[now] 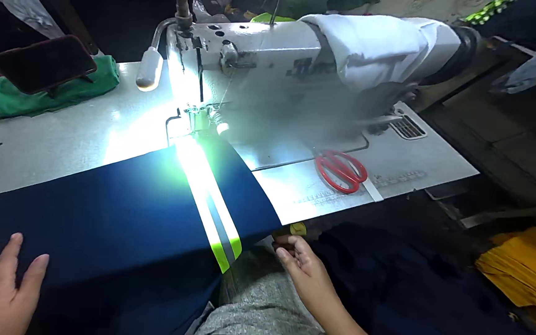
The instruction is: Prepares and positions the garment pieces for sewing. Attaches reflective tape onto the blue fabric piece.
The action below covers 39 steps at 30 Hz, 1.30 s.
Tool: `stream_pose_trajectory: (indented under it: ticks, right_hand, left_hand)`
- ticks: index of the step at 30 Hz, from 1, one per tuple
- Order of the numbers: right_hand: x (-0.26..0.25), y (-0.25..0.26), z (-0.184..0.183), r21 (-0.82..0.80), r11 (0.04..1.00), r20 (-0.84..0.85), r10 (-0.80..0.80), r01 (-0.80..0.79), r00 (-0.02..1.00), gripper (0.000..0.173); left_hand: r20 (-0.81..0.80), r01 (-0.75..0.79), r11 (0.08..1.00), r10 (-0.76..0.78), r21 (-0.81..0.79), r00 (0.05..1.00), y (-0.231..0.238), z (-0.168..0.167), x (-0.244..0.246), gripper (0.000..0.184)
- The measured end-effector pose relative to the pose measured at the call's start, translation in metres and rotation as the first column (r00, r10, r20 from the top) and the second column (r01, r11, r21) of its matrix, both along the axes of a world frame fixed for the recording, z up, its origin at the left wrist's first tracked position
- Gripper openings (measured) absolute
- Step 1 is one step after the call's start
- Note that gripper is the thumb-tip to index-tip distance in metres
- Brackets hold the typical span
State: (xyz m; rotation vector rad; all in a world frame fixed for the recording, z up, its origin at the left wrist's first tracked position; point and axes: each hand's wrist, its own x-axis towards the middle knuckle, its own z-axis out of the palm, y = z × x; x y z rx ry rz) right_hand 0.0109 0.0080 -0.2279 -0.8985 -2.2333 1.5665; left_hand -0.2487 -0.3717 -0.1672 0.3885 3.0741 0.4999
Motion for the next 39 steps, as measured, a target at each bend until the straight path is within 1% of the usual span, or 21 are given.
stream_pose_trajectory:
  ticks: [2, 3, 4, 6, 7, 8, 11, 14, 17, 19, 20, 21, 22, 23, 24, 25, 26, 28, 32, 35, 39]
  right_hand:
    - [0.002, -0.017, 0.011, -0.062, 0.996, -0.037, 0.056, -0.058, 0.998, 0.020]
    - [-0.001, -0.026, 0.014, -0.128, 0.987, -0.047, 0.095, -0.100, 0.994, 0.021]
    - [-0.005, -0.034, 0.014, -0.173, 0.977, -0.048, 0.115, -0.121, 0.992, 0.025]
    - [-0.018, -0.044, 0.005, -0.182, 0.973, -0.025, 0.139, -0.142, 0.990, 0.039]
    - [-0.024, -0.047, -0.001, -0.180, 0.972, -0.019, 0.151, -0.152, 0.988, 0.045]
    - [-0.029, -0.048, -0.006, -0.168, 0.973, -0.015, 0.158, -0.159, 0.987, 0.046]
    - [-0.033, -0.053, -0.007, -0.111, 0.968, -0.032, 0.221, -0.223, 0.975, 0.027]
    - [-0.030, -0.061, 0.023, -0.211, 0.924, -0.099, 0.305, -0.319, 0.947, 0.013]
    - [-0.031, -0.070, 0.047, -0.366, 0.855, -0.133, 0.343, -0.367, 0.930, 0.010]
    - [-0.034, -0.072, 0.043, -0.365, 0.850, -0.085, 0.376, -0.380, 0.923, 0.012]
    - [-0.035, -0.072, 0.038, -0.307, 0.869, -0.044, 0.393, -0.387, 0.918, 0.013]
    - [-0.035, -0.070, 0.035, -0.188, 0.898, 0.011, 0.408, -0.399, 0.913, 0.016]
    - [-0.035, -0.068, 0.034, 0.006, 0.913, 0.063, 0.406, -0.407, 0.912, 0.018]
    - [-0.037, -0.065, 0.036, 0.238, 0.894, 0.072, 0.374, -0.380, 0.925, 0.018]
    - [-0.040, -0.060, 0.039, 0.432, 0.846, 0.029, 0.334, -0.313, 0.942, 0.020]
    - [-0.045, -0.054, 0.041, 0.569, 0.789, -0.039, 0.307, -0.231, 0.951, 0.024]
    - [-0.052, -0.049, 0.043, 0.646, 0.743, -0.087, 0.302, -0.177, 0.949, 0.029]
    - [-0.065, -0.039, 0.042, 0.703, 0.693, -0.107, 0.327, -0.161, 0.939, 0.035]
    - [-0.076, -0.018, 0.026, 0.756, 0.612, -0.023, 0.382, -0.234, 0.924, 0.038]
    - [-0.074, -0.006, 0.021, 0.785, 0.573, -0.017, 0.399, -0.235, 0.917, 0.036]
    - [-0.073, -0.001, 0.021, 0.804, 0.542, -0.002, 0.414, -0.245, 0.910, 0.039]
  left_hand:
    - [-0.044, 0.059, 0.998, -0.059, 0.013, 0.997, 0.009, 0.000, 0.001, 0.069]
    - [-0.072, 0.094, 0.995, -0.091, 0.039, 0.993, 0.018, -0.001, 0.000, 0.070]
    - [-0.104, 0.134, 0.988, -0.126, 0.075, 0.987, 0.028, -0.004, -0.001, 0.070]
    - [-0.175, 0.226, 0.965, -0.202, 0.132, 0.964, 0.056, -0.013, -0.001, 0.068]
    - [-0.183, 0.280, 0.948, -0.252, 0.148, 0.950, 0.071, -0.016, 0.002, 0.066]
    - [-0.173, 0.338, 0.927, -0.310, 0.164, 0.935, 0.086, -0.017, 0.005, 0.063]
    - [-0.109, 0.462, 0.854, -0.449, 0.240, 0.887, 0.126, -0.011, 0.018, 0.054]
    - [-0.123, 0.549, 0.774, -0.540, 0.316, 0.833, 0.150, -0.008, 0.028, 0.050]
    - [-0.116, 0.581, 0.741, -0.580, 0.336, 0.807, 0.161, -0.008, 0.035, 0.049]
    - [-0.090, 0.581, 0.752, -0.586, 0.310, 0.806, 0.165, -0.013, 0.039, 0.052]
    - [-0.086, 0.582, 0.763, -0.584, 0.281, 0.807, 0.166, -0.017, 0.040, 0.053]
    - [-0.093, 0.586, 0.770, -0.584, 0.251, 0.806, 0.167, -0.021, 0.042, 0.052]
    - [-0.106, 0.591, 0.775, -0.584, 0.222, 0.805, 0.168, -0.024, 0.044, 0.051]
    - [-0.115, 0.593, 0.778, -0.583, 0.206, 0.804, 0.168, -0.026, 0.046, 0.050]
    - [-0.123, 0.596, 0.777, -0.584, 0.204, 0.803, 0.167, -0.027, 0.046, 0.050]
    - [-0.128, 0.598, 0.772, -0.585, 0.213, 0.801, 0.166, -0.027, 0.046, 0.051]
    - [-0.130, 0.593, 0.772, -0.580, 0.228, 0.804, 0.164, -0.024, 0.043, 0.052]
    - [-0.168, 0.541, 0.811, -0.515, 0.220, 0.840, 0.153, -0.015, 0.029, 0.054]
    - [-0.150, 0.308, 0.950, -0.298, 0.051, 0.943, 0.107, -0.017, -0.005, 0.069]
    - [-0.153, 0.272, 0.962, -0.272, -0.021, 0.950, 0.095, -0.025, -0.001, 0.073]
    - [-0.183, 0.272, 0.962, -0.269, -0.006, 0.946, 0.100, -0.025, 0.007, 0.070]
